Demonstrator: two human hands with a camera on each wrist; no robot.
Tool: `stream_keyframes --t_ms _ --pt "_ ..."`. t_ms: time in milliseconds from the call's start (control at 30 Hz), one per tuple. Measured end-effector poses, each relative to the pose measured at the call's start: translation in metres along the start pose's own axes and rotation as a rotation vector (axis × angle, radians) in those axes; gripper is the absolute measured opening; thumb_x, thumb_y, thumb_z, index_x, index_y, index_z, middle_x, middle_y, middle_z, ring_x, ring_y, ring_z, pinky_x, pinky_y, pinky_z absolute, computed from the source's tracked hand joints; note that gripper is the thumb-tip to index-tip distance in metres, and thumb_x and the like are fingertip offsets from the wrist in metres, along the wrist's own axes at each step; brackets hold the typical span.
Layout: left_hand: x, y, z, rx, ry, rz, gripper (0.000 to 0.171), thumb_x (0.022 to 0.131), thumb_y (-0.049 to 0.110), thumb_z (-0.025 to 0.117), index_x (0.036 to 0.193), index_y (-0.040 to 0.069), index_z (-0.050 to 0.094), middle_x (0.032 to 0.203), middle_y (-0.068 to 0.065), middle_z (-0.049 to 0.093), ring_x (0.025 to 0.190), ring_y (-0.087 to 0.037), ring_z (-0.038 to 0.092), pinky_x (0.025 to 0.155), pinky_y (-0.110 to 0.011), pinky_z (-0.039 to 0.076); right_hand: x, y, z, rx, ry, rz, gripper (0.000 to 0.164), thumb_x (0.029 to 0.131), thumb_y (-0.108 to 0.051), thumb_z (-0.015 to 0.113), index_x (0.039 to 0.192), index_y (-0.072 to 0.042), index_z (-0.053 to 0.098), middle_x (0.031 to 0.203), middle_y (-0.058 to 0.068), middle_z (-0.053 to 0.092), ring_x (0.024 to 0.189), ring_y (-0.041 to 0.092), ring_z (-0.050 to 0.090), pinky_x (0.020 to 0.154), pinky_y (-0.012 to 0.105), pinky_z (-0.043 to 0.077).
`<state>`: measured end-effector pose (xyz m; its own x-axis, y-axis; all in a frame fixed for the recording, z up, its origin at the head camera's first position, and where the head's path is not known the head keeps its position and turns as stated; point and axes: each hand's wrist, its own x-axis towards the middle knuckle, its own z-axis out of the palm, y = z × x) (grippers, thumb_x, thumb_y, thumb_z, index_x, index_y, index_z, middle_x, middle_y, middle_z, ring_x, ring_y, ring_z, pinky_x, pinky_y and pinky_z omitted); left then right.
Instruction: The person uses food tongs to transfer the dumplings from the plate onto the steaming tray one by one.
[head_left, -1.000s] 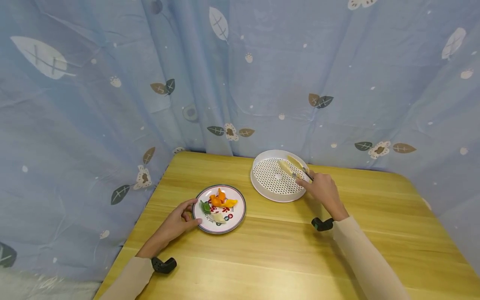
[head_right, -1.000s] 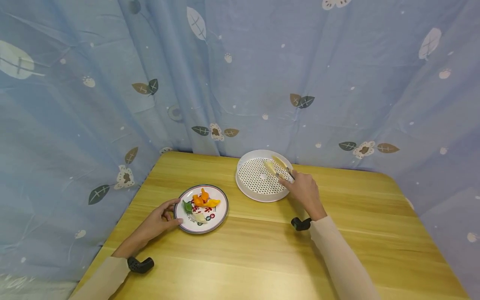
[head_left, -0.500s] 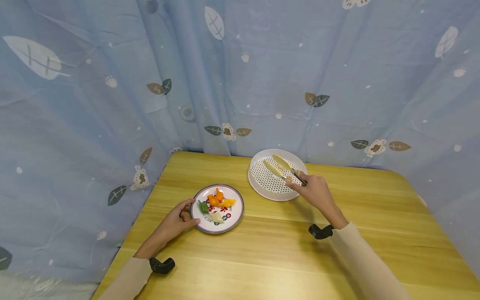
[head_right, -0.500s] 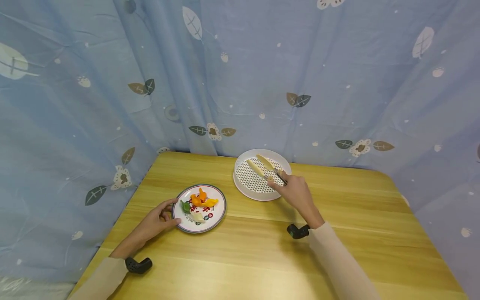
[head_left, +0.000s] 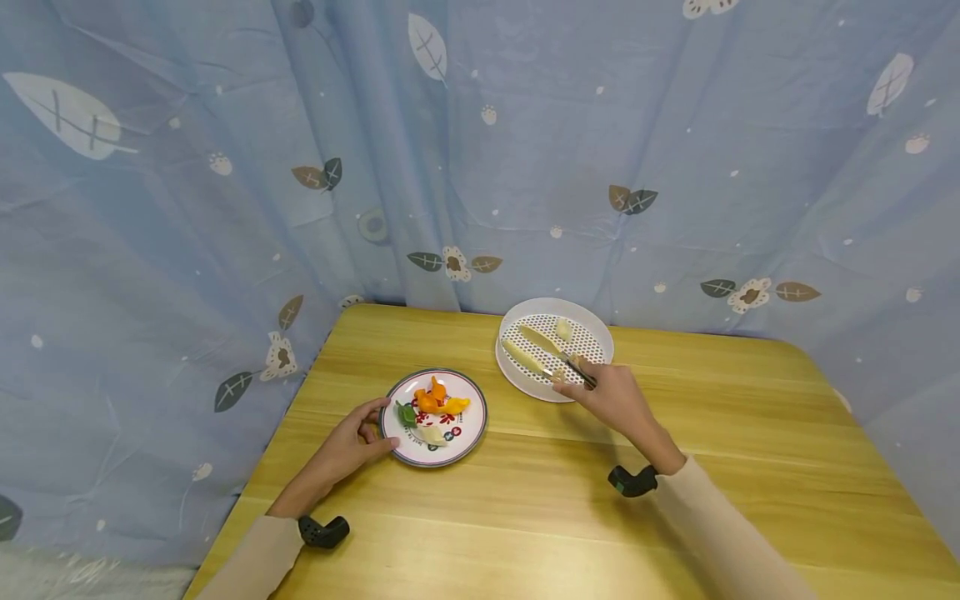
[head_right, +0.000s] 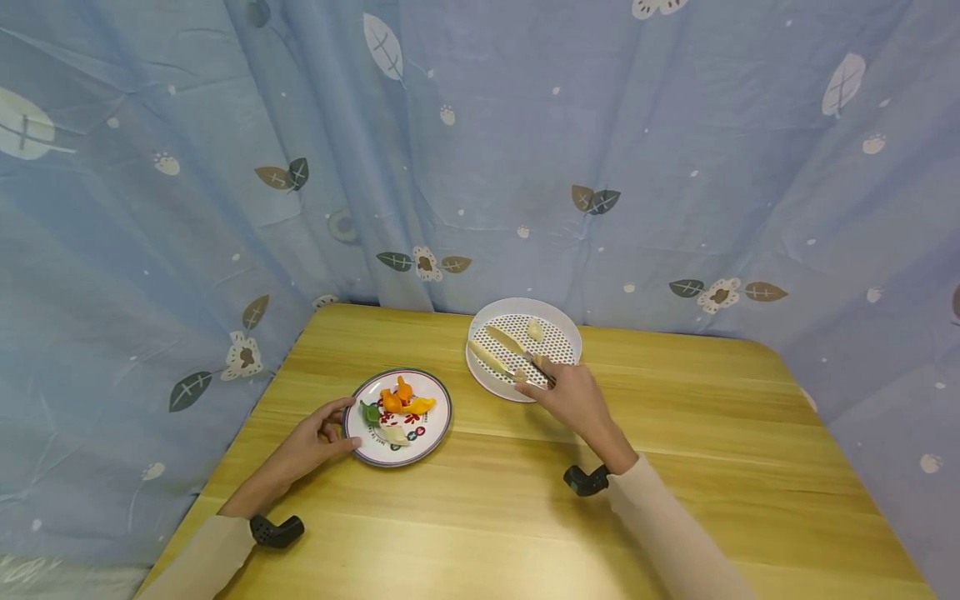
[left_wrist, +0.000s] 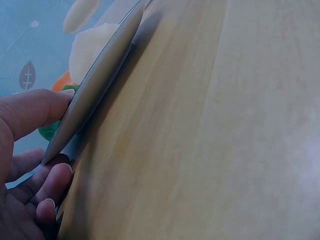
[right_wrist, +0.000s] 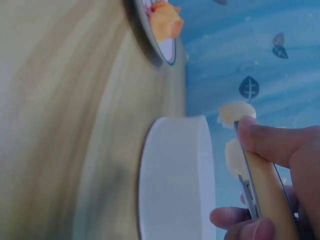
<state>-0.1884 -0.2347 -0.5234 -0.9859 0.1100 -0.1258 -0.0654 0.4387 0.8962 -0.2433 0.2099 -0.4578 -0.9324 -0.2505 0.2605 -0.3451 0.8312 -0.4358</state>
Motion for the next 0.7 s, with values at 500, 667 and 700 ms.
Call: stream_keyframes --t_ms 500,667,700 --pt "0.000 -0.004 0.000 0.007 -0.003 0.017 0.073 0.089 0.022 0.083 0.152 0.014 0.046 0.121 -0.013 0.054 0.083 -0.024 0.049 0.065 -0.027 0.040 -0.011 -0.018 0.016 0.067 -0.023 -0.075 0.063 0.084 -0.051 0.082 0.127 -0.006 0.073 0.065 -0.007 0.048 0.062 0.010 0.039 0.057 0.030 0.034" --pt "0.000 -0.003 0.001 0.007 0.006 0.003 0.073 0.088 0.023 0.084 0.151 0.017 0.048 0.119 -0.012 0.053 0.084 -0.024 0.048 0.065 -0.027 0.041 -0.014 -0.026 0.021 0.080 -0.020 -0.146 0.044 0.084 -0.049 0.083 0.102 -0.009 0.077 0.063 -0.009 0.044 0.059 0.006 0.036 0.054 0.026 0.031" --pt "0.001 -0.003 0.000 0.010 0.003 0.009 0.073 0.089 0.023 0.084 0.151 0.016 0.047 0.120 -0.012 0.053 0.085 -0.024 0.048 0.065 -0.027 0.041 -0.015 -0.028 0.021 0.080 -0.019 -0.155 0.041 0.084 -0.049 0.083 0.096 -0.011 0.075 0.062 -0.010 0.043 0.058 0.006 0.036 0.054 0.026 0.031"
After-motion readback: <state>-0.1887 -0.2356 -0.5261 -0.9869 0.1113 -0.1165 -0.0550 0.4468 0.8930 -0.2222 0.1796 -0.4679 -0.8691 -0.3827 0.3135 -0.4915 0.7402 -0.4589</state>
